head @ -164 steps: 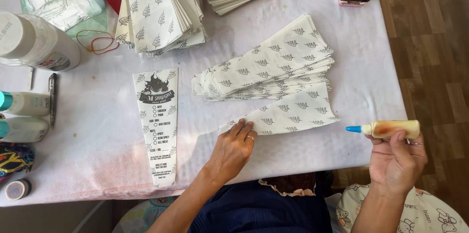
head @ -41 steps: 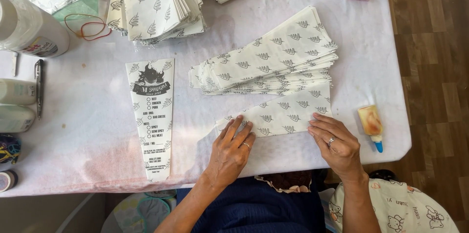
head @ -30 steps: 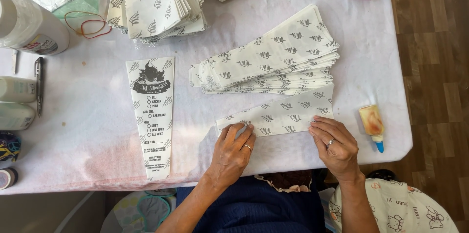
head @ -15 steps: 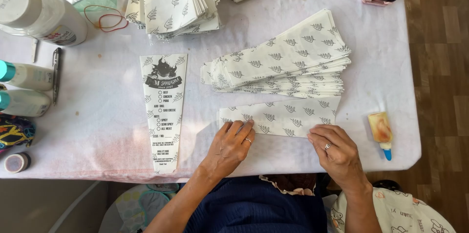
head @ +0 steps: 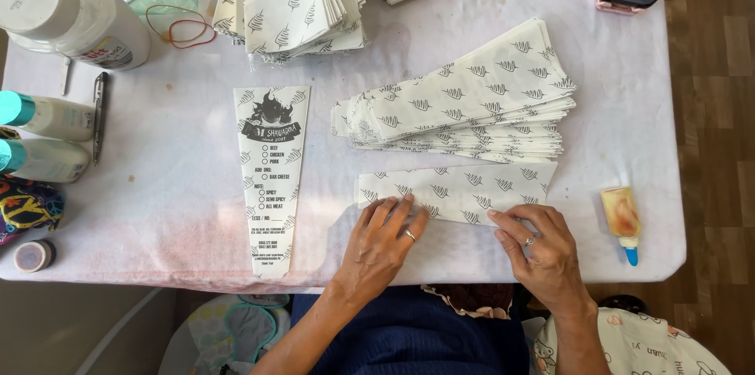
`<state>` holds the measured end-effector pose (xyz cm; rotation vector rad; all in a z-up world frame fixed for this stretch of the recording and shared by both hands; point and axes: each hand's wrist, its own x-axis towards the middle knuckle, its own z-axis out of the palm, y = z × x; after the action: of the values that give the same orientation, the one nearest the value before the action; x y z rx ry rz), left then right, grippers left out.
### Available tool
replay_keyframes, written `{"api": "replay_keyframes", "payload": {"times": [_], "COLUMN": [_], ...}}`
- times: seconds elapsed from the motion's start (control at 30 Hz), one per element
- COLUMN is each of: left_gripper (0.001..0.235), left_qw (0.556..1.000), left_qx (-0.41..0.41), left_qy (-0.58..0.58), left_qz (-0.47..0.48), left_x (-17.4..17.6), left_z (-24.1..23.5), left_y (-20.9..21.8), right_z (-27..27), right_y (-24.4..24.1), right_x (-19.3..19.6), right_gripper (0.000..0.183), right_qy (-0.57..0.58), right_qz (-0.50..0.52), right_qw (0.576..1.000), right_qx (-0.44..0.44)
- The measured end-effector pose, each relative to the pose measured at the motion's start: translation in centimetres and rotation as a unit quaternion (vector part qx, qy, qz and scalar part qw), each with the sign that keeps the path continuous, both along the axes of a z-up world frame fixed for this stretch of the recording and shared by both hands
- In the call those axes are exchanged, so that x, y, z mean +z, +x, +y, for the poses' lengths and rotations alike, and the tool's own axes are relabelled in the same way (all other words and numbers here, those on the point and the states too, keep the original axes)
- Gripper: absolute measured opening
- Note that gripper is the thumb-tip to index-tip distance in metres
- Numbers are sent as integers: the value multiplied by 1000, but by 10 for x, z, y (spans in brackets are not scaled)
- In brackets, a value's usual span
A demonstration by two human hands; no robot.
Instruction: Folding, gluing, and stacking printed paper wrappers on a work table.
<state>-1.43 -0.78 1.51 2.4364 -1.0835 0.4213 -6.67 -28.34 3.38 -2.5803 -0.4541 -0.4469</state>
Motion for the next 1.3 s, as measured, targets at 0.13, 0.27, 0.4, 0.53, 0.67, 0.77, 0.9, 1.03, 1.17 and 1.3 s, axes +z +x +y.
{"api": "replay_keyframes", "payload": {"times": [0.13, 0.27, 0.4, 0.53, 0.67, 0.77, 0.9, 1.03, 1.17, 1.3], "left_gripper": [51, 49, 53, 54, 54, 16, 27, 18, 40, 34], "left_qw": [997, 996, 998, 997, 996, 997, 991, 991, 988, 986], "left_qx": [6, 16, 15, 8, 11, 67, 64, 78, 98, 108], "left_qy": [69, 79, 61, 62, 71, -18, -54, -49, -24, -18], "left_qz": [16, 37, 26, 34, 50, 43, 103, 95, 114, 122], "left_x": [6, 5, 6, 7, 5, 6, -23, -29, -31, -34], "left_z": [-3, -6, -5, -4, -5, -18, -54, -86, -91, -84], "left_y": [-5, -6, -7, -6, -5, -2, 5, 18, 17, 15], "right_z": [5, 14, 19, 15, 4, 1, 13, 11, 8, -11], "right_y": [0, 13, 20, 28, 33, 35, 41, 43, 40, 34], "right_x": [-4, 1, 3, 0, -15, -12, 12, 12, 6, 11], "right_gripper": [27, 12, 6, 6, 28, 54, 58, 70, 76, 80], "right_qy": [-42, -11, -1, 79, 104, 59, 22, -7, -3, -6], "right_qz": [-1, -25, -42, 3, 84, 130, 179, 221, 242, 232], "right_qw": [999, 999, 999, 996, 991, 990, 983, 975, 969, 970], "right_qx": [-20, -18, 18, 42, 23, 6, -29, -32, -41, -71]}}
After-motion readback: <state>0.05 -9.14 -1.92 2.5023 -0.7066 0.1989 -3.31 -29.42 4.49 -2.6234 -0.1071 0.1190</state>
